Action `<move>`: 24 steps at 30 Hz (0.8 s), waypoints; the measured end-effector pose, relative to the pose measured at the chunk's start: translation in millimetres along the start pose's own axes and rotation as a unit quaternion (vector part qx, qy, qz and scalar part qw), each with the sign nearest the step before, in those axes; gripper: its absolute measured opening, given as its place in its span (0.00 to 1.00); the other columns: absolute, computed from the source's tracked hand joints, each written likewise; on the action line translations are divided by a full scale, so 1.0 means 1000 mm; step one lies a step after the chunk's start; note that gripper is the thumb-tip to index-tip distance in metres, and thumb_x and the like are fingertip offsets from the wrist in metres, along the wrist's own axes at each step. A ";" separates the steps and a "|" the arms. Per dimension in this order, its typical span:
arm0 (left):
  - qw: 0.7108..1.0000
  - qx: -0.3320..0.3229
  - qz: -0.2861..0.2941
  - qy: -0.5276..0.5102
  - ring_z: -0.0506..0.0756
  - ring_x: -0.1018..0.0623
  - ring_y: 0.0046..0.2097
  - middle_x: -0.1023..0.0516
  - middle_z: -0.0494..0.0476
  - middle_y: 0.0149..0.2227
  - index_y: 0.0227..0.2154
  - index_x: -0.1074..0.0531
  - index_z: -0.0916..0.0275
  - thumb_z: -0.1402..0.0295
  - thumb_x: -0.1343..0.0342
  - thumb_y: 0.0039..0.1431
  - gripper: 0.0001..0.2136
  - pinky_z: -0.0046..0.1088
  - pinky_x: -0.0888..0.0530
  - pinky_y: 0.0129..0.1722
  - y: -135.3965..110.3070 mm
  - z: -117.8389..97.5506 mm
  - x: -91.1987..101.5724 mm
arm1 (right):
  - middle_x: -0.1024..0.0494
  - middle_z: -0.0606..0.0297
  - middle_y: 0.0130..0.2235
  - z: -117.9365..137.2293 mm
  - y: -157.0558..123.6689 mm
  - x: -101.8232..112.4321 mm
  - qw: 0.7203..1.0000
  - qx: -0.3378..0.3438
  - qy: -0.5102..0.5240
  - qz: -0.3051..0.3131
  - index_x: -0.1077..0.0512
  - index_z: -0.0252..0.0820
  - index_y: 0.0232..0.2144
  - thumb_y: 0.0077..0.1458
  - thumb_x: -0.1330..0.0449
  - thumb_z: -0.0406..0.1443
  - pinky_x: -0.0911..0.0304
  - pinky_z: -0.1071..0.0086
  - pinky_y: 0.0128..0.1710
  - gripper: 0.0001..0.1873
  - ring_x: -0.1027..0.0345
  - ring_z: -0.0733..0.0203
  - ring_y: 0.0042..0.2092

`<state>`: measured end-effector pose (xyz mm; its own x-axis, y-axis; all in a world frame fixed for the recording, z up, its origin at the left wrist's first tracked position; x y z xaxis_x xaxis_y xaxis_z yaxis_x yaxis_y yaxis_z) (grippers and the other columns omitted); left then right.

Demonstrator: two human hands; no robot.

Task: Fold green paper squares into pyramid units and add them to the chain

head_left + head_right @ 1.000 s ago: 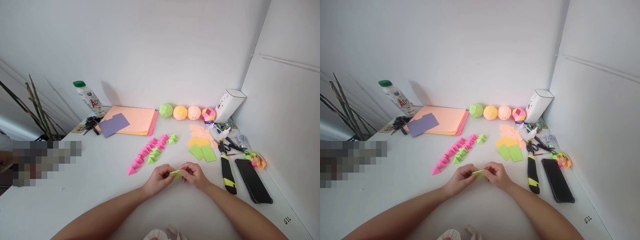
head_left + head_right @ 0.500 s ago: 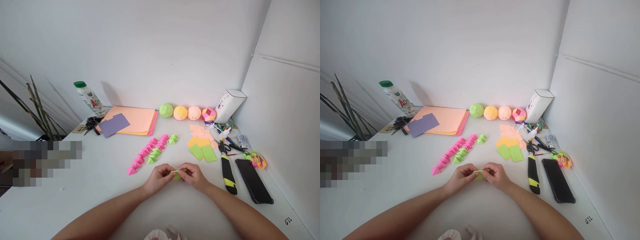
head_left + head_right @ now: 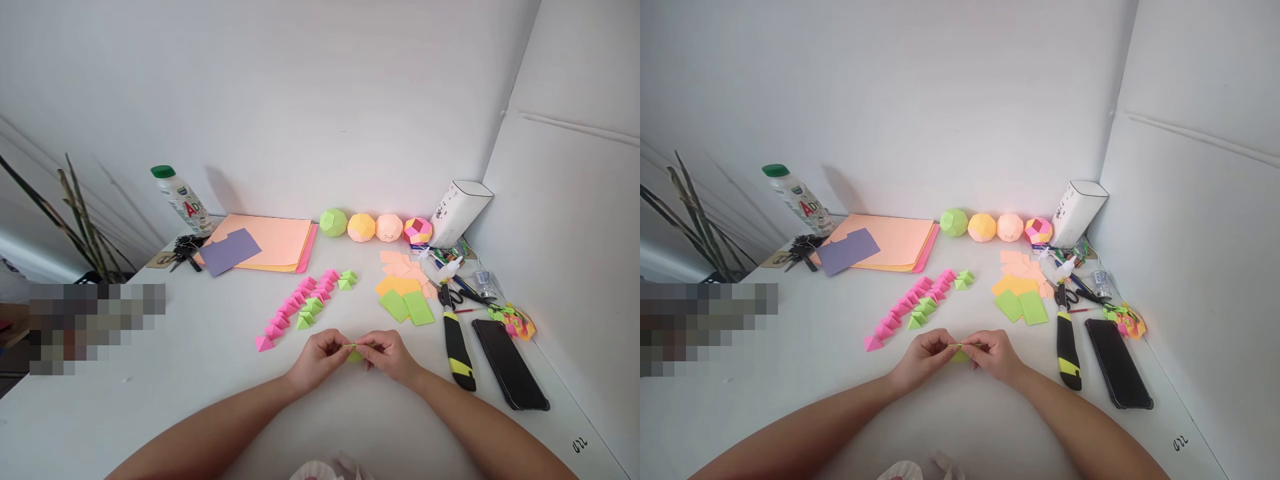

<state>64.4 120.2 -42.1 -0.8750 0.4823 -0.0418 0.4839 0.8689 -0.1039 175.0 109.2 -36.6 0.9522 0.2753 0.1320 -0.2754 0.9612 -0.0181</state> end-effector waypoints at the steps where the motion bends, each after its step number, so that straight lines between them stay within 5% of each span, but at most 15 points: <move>1: 1.000 -0.001 -0.001 0.005 0.47 0.37 0.23 0.34 0.48 0.21 0.24 0.31 0.64 0.57 0.44 0.52 0.13 0.23 0.40 0.23 0.000 -0.001 0.000 | 0.26 0.66 0.24 0.000 0.000 0.000 1.000 -0.001 0.000 0.001 0.23 0.39 0.31 0.52 0.40 0.41 0.35 0.72 0.20 0.11 0.35 0.67 0.20; 17: 0.998 0.030 -0.028 -0.054 0.46 0.41 0.22 0.41 0.44 0.20 0.25 0.38 0.62 0.58 0.49 0.55 0.13 0.22 0.43 0.22 -0.003 0.002 0.008 | 0.28 0.68 0.22 -0.012 0.001 0.005 0.998 -0.057 0.025 -0.006 0.25 0.38 0.29 0.52 0.39 0.43 0.41 0.75 0.18 0.12 0.33 0.67 0.20; 24: 0.999 -0.008 0.025 0.022 0.47 0.40 0.24 0.38 0.47 0.22 0.26 0.35 0.64 0.59 0.46 0.54 0.12 0.23 0.42 0.24 -0.003 -0.008 -0.004 | 0.26 0.66 0.25 -0.008 0.002 -0.001 0.999 -0.045 0.020 0.015 0.25 0.38 0.29 0.51 0.39 0.43 0.37 0.73 0.21 0.13 0.35 0.67 0.20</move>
<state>66.7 116.4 -34.1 -0.8484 0.5293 -0.0021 0.5275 0.8452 -0.0866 174.2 110.6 -44.7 0.9488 0.3026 0.0904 -0.2923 0.9498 -0.1115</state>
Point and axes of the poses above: each hand's wrist, its own y-axis towards the middle knuckle, its own x-axis out of the back of the hand, z = x × y, the point moved 10 cm from there along y, towards the middle knuckle
